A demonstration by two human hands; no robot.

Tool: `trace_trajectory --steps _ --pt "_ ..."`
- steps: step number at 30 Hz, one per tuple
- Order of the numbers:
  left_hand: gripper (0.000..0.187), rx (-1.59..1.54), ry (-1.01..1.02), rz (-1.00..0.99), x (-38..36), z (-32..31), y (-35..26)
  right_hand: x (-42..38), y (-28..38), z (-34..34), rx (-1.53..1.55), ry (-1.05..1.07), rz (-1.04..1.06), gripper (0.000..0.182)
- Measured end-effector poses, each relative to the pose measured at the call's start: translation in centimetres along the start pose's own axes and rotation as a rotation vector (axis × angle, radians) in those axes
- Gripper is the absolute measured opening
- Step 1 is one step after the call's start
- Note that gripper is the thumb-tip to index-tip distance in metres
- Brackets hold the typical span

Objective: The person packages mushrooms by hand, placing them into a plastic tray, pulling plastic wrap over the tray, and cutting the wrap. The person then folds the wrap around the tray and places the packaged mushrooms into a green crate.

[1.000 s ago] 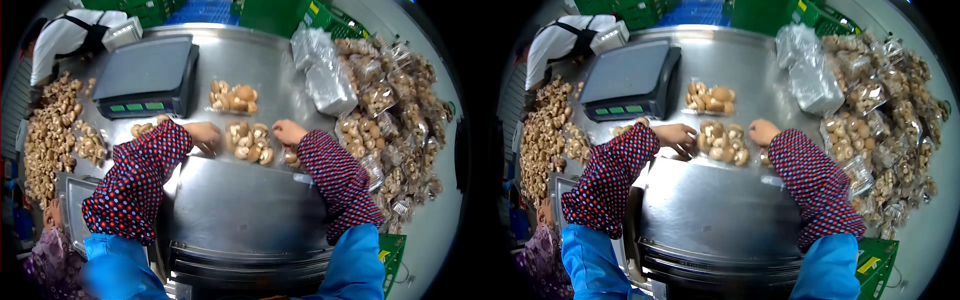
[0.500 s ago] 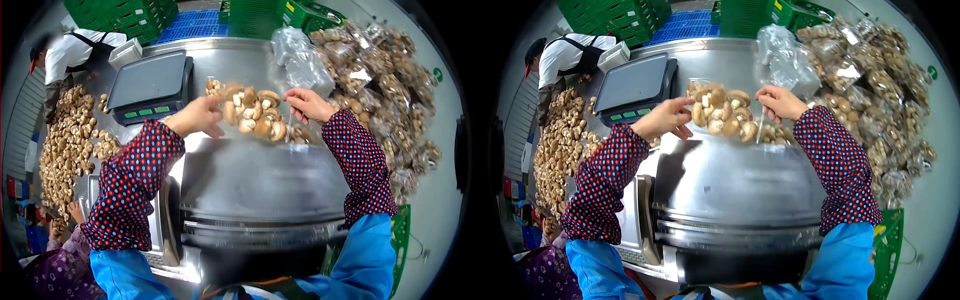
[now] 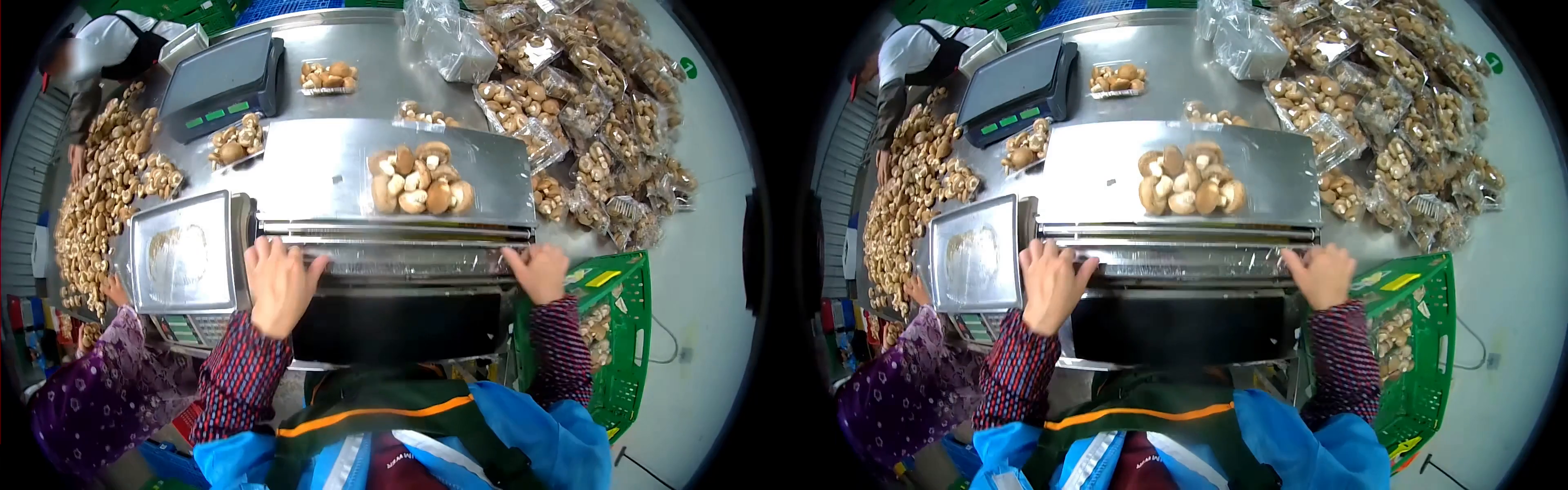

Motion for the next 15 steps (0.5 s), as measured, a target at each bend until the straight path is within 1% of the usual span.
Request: trace_trajectory --steps 2,4,5,6,8,9,10,11,12,13,14,15 --pt "0.041 0.006 0.019 0.024 -0.7 -2.8 -0.4 -0.5 2.2 0.2 0.054 -0.141 0.068 0.039" --pt "0.037 -0.116 0.040 0.025 0.2 -4.6 -0.4 0.4 3.0 -2.2 0.298 -0.059 0.074 0.033" --pt "0.032 -0.265 0.047 0.036 0.3 -6.1 0.4 0.2 3.2 -1.9 0.419 -0.044 0.014 0.027" --pt "0.028 -0.566 0.212 0.168 0.2 -6.9 1.7 -0.4 2.3 -2.5 0.681 0.048 -0.065 0.025" --pt "0.028 -0.885 0.485 0.356 -1.4 -6.3 3.3 -2.6 0.6 -3.5 1.200 0.231 -0.237 0.022" --pt "0.025 -1.120 0.615 0.546 -3.3 -5.1 3.7 -5.5 1.2 -3.8 1.665 0.506 -0.483 0.020" --pt "0.022 -1.349 0.739 0.749 -5.8 -4.7 3.7 -7.7 1.9 -3.0 1.919 0.573 -0.533 0.022" --pt "0.019 -1.266 0.442 0.229 -6.0 -2.5 3.7 -9.3 2.6 -1.6 2.145 0.656 -0.503 0.026" --pt "0.018 -1.575 0.464 0.153 -7.8 -2.1 2.9 -11.2 2.9 -0.9 2.314 0.801 -0.540 0.031" --pt "0.017 -1.884 0.522 0.077 -9.6 -1.6 2.1 -12.6 3.0 0.4 2.388 0.962 -0.563 0.034" --pt "0.018 -2.566 0.956 0.553 -11.3 -1.9 -0.2 -12.3 3.4 3.1 2.620 1.205 -0.316 0.035" --pt "0.021 -2.632 0.897 0.341 -8.9 0.5 -0.1 -10.3 2.7 6.0 2.940 0.923 -0.225 0.031"
Point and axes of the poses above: each hand's wrist, its own x-axis towards the middle knuckle, its own z-axis out of the back of the hand, y = z × x, the point moved 8 cm from there along x, towards the middle knuckle, and after that the axes turned 4 degrees about z, right-handed, at the moved point
